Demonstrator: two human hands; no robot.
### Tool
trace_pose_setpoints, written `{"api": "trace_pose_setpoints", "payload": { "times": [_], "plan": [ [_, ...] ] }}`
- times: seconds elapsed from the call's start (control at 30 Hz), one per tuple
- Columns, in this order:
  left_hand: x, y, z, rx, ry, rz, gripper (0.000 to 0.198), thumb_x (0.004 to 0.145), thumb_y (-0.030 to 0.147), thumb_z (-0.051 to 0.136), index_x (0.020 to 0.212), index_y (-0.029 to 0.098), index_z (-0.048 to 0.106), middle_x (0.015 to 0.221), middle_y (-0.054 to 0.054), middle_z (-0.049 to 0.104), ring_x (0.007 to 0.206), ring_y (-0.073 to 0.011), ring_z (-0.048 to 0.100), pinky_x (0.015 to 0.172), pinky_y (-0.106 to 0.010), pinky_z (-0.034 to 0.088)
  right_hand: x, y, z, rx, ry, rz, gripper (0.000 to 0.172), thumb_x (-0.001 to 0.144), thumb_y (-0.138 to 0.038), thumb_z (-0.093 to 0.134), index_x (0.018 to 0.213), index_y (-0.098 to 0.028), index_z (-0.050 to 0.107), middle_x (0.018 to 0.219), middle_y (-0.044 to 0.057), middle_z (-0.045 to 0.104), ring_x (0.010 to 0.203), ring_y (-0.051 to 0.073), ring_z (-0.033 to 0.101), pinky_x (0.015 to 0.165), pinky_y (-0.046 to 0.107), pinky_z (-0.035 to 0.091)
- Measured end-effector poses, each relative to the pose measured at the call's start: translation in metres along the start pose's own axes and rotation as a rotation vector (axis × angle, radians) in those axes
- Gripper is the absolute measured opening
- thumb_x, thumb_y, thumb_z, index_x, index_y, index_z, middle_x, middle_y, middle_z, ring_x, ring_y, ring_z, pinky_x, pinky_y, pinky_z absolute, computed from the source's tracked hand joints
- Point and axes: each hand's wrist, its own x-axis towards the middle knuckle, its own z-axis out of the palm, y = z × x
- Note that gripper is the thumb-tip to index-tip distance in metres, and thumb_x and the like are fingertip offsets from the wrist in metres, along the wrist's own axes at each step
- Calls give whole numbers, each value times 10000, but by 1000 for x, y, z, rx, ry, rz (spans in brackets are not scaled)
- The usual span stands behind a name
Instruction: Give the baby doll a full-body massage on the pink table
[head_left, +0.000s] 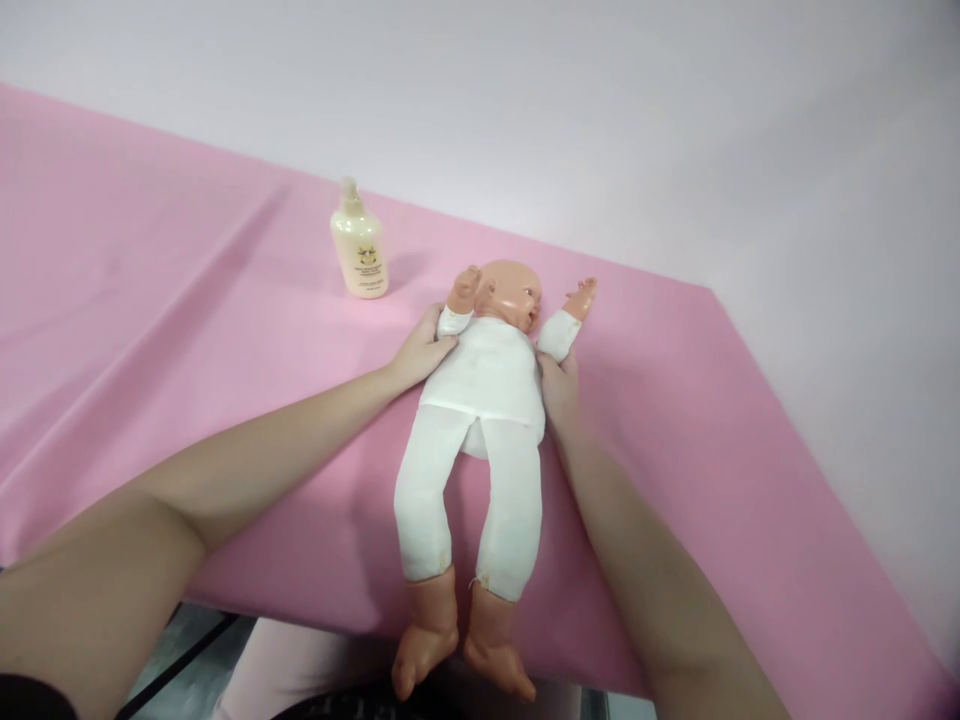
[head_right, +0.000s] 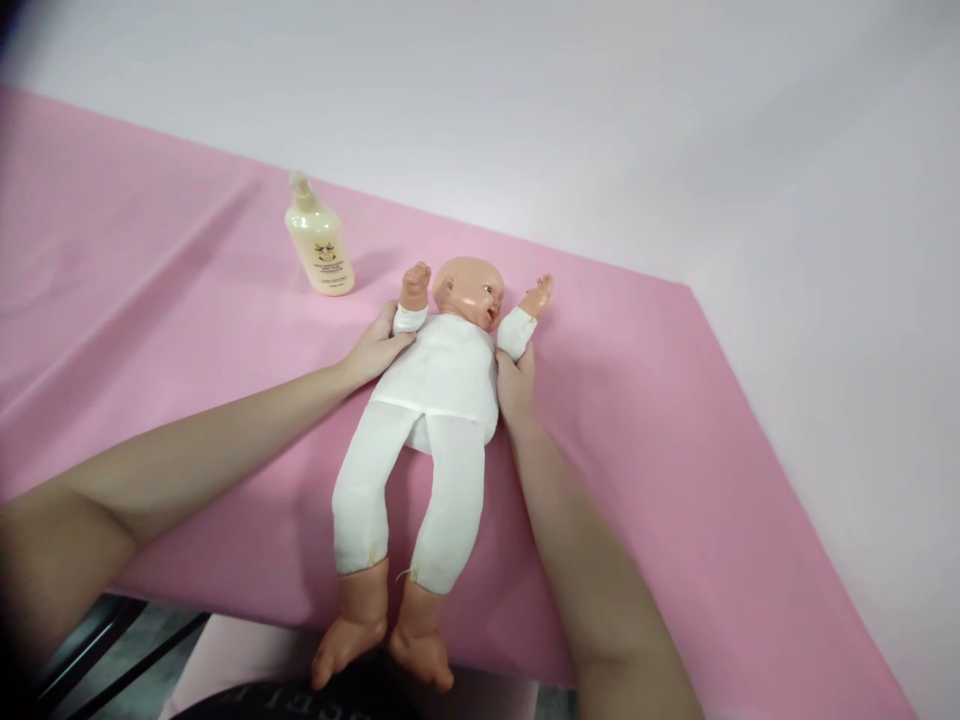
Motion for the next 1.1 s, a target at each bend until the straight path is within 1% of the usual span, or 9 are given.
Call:
{"api": "trace_pose_setpoints", "payload": {
  "times": [0.2, 0.33, 0.5, 0.7, 0.83, 1.0, 1.1],
  "plan": [
    [0, -1, 0, -8, 6, 1, 467, 787, 273, 537, 1238, 162, 488, 1217, -114, 647, 1170, -298, 588, 1044, -453, 462, 0, 1, 0, -33, 22, 19, 361, 762, -308, 545, 1109, -222, 592, 1129, 33, 676, 915, 156, 564, 834, 279, 457],
    [0, -3, 1, -29, 11, 5, 457, 780, 279, 549, 1222, 179, 494, 1200, -100, 654, 1147, -292, 592, 1029, -454, 471, 1, 2, 0, -22, 15, 20, 369, 764, -323, 549, 1116, -221, 592, 1137, 35, 678, 924, 159, 571, 833, 284, 462],
    [1, -3, 0, -24, 0, 15, 442, 779, 285, 542, 1201, 163, 497, 1187, -109, 653, 1154, -296, 590, 1035, -457, 469, 2, 4, 0, -11, 6, 10, 390, 765, -309, 544, 1143, -223, 587, 1147, 39, 675, 944, 163, 588, 833, 289, 469],
    [0, -1, 0, -15, 4, -14, 440, 788, 278, 541, 1212, 171, 489, 1200, -109, 656, 1152, -298, 598, 1040, -466, 470, 2, 4, 0, -30, 4, 8, 375, 766, -311, 534, 1128, -229, 585, 1123, 25, 677, 931, 157, 579, 833, 284, 473],
    [0, -2, 0, 3, 0, -7, 435, 799, 273, 538, 1219, 172, 492, 1198, -103, 654, 1163, -297, 594, 1041, -458, 469, 1, 3, -1, -23, 11, 22, 378, 759, -317, 545, 1125, -233, 587, 1112, 23, 677, 919, 157, 576, 822, 279, 467],
    [0, -4, 1, 2, 9, 8, 455, 804, 265, 537, 1246, 168, 488, 1222, -109, 648, 1172, -297, 590, 1044, -448, 466, 0, 3, -1, -20, 3, 9, 411, 770, -310, 544, 1170, -221, 578, 1124, 37, 674, 935, 161, 577, 846, 289, 467],
    [0, -3, 1, 6, 6, 15, 452, 802, 269, 533, 1237, 156, 490, 1212, -118, 649, 1165, -302, 593, 1041, -455, 467, 0, 3, -1, -24, 8, 12, 390, 768, -308, 547, 1145, -213, 588, 1114, 38, 671, 923, 158, 575, 857, 298, 466]
  ]
}}
